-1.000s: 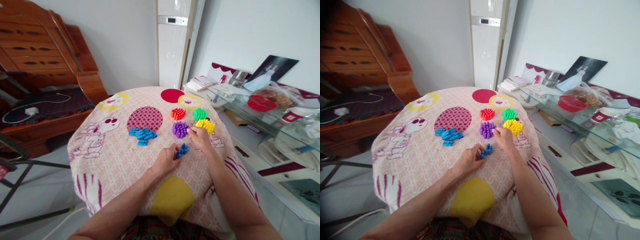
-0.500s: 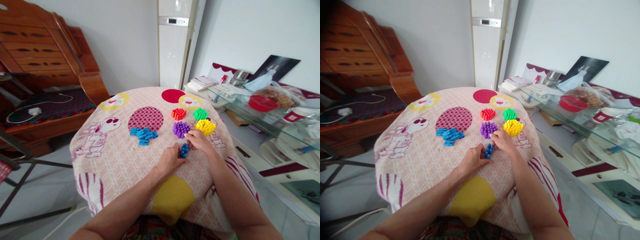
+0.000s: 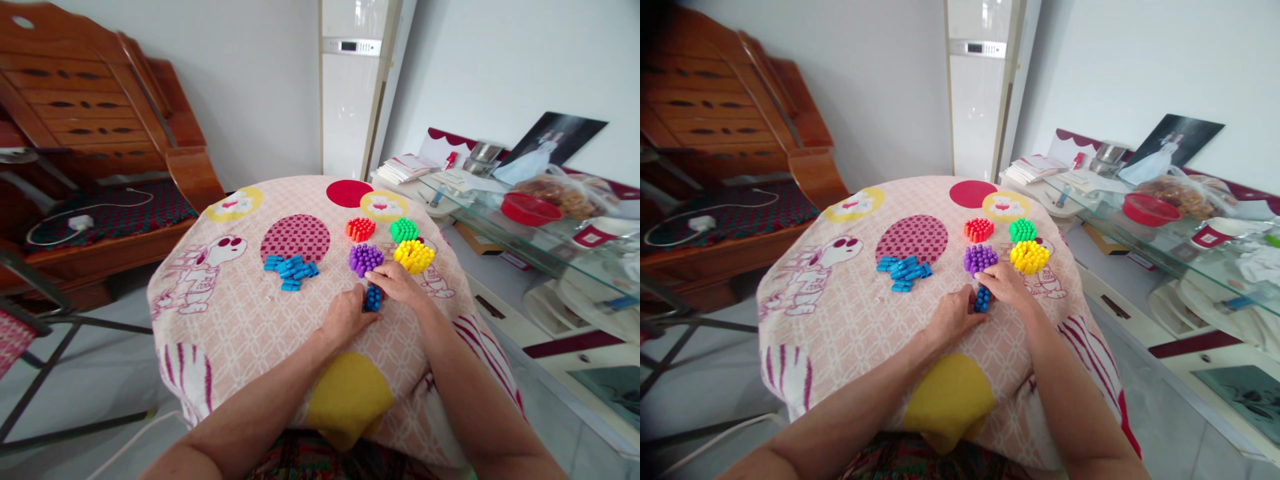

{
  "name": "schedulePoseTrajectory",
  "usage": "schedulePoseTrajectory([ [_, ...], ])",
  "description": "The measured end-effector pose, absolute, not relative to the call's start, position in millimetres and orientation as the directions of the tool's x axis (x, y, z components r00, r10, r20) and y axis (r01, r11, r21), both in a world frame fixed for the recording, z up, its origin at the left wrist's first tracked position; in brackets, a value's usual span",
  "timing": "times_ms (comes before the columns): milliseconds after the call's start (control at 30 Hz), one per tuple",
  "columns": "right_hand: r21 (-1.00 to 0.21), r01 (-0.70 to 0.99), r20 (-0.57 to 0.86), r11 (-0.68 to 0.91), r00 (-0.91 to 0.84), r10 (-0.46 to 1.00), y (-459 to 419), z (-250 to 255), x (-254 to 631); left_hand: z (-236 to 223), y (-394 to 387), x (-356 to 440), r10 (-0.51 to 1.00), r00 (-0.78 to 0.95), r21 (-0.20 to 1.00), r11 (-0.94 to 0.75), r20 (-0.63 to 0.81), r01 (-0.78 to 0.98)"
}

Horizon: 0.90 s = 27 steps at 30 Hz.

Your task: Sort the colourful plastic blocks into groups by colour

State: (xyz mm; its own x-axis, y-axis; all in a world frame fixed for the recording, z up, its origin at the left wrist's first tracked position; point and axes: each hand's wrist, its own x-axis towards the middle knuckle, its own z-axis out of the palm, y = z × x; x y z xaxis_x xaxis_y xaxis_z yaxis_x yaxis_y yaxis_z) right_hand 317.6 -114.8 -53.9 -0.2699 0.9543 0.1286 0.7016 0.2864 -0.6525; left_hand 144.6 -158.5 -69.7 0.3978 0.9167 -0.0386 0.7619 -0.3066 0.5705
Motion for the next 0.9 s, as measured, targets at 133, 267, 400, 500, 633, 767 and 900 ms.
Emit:
schedulePoseTrajectory([
  [133, -0.714, 0.662, 0.084, 0.229, -0.244, 0.966, -117, -55, 317, -73, -162, 140, 0.907, 0.421, 0.624, -0.319, -0.017, 0.713],
  [267, -0.823, 0.562, -0.026, 0.081, -0.179, 0.983, -118, -55, 318, -77, -152, 118, 0.875, 0.478, 0.703, -0.386, 0.074, 0.597],
  [400, -0.855, 0.518, -0.06, 0.013, -0.124, 0.99, -118, -57, 319, -69, -121, 73, 0.907, 0.304, 0.618, -0.421, 0.292, 0.664],
  [500, -0.857, 0.516, -0.059, 0.008, -0.115, 0.992, -117, -59, 320, -59, -99, 33, 0.907, 0.107, 0.493, -0.316, 0.407, 0.811],
  [633, -0.844, 0.535, -0.039, 0.032, -0.121, 0.992, -117, -58, 319, -56, -89, 0, 0.953, 0.08, 0.429, -0.205, 0.293, 0.88],
  [767, -0.841, 0.54, -0.039, 0.026, -0.109, 0.993, -117, -57, 317, -59, -93, -1, 0.967, 0.134, 0.461, -0.223, 0.219, 0.859],
  [900, -0.848, 0.529, -0.03, 0.031, -0.107, 0.994, -117, -57, 317, -53, -98, 8, 0.971, 0.127, 0.535, -0.218, 0.202, 0.817],
])
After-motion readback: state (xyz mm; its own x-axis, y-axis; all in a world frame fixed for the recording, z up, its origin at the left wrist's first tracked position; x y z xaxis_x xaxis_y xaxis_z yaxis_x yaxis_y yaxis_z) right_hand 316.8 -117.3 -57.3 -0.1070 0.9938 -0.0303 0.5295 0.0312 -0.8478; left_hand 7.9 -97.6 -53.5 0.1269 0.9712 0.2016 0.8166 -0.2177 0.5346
